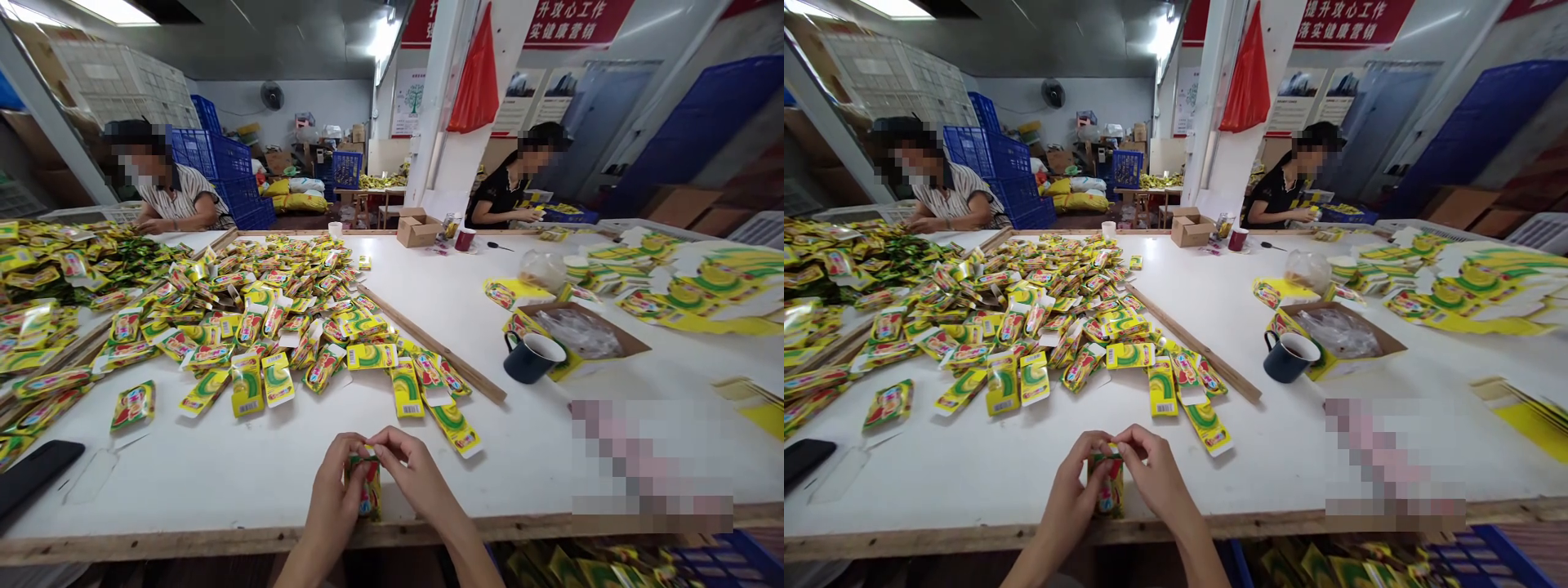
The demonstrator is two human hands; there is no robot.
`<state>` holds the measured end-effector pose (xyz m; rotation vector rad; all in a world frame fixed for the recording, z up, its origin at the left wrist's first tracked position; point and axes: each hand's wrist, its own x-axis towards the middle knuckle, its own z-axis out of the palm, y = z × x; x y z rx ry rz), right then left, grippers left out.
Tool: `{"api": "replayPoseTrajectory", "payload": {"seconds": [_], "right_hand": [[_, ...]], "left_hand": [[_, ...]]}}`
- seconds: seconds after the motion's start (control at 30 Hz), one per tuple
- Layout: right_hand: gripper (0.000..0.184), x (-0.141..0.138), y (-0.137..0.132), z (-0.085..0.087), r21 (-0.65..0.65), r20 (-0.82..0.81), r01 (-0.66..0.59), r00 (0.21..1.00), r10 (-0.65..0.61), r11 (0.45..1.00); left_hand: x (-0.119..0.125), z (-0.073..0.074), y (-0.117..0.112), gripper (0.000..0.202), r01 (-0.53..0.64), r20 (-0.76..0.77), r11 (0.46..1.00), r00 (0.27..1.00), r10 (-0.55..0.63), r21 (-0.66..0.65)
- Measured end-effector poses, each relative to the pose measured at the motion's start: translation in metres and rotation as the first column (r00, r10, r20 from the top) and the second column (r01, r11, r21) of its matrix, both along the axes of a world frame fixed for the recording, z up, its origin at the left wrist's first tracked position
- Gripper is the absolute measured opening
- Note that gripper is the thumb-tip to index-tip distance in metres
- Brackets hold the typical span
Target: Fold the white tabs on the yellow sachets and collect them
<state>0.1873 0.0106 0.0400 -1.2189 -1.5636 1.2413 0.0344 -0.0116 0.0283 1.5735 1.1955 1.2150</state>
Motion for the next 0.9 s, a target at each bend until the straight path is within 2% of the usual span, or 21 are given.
{"api": "replayPoseTrajectory", "payload": {"seconds": [0.17, 0.37, 0.57, 0.9], "right_hand": [[0.020, 0.001, -0.007, -0.003, -0.011, -0.037, 0.004, 0.999, -0.004, 1.000], [0.019, -0.004, -0.013, -0.005, -0.012, -0.104, 0.014, 0.994, -0.015, 1.000], [0.024, -0.013, -0.020, -0.014, 0.000, -0.163, 0.103, 0.981, -0.101, 0.995], [0.018, -0.016, -0.027, -0.019, 0.066, -0.095, 0.101, 0.991, -0.095, 0.993]], "left_hand": [[-0.004, -0.004, -0.002, 0.015, -0.033, 0.058, 0.995, 0.998, 0.039, -0.096], [-0.012, -0.009, 0.000, 0.021, 0.002, 0.184, 0.983, 0.982, 0.033, -0.186], [-0.014, -0.013, 0.005, 0.020, 0.036, 0.322, 0.975, 0.946, 0.037, -0.219], [-0.016, -0.013, -0.001, 0.021, 0.040, 0.157, 0.980, 0.988, -0.009, -0.196]]}}
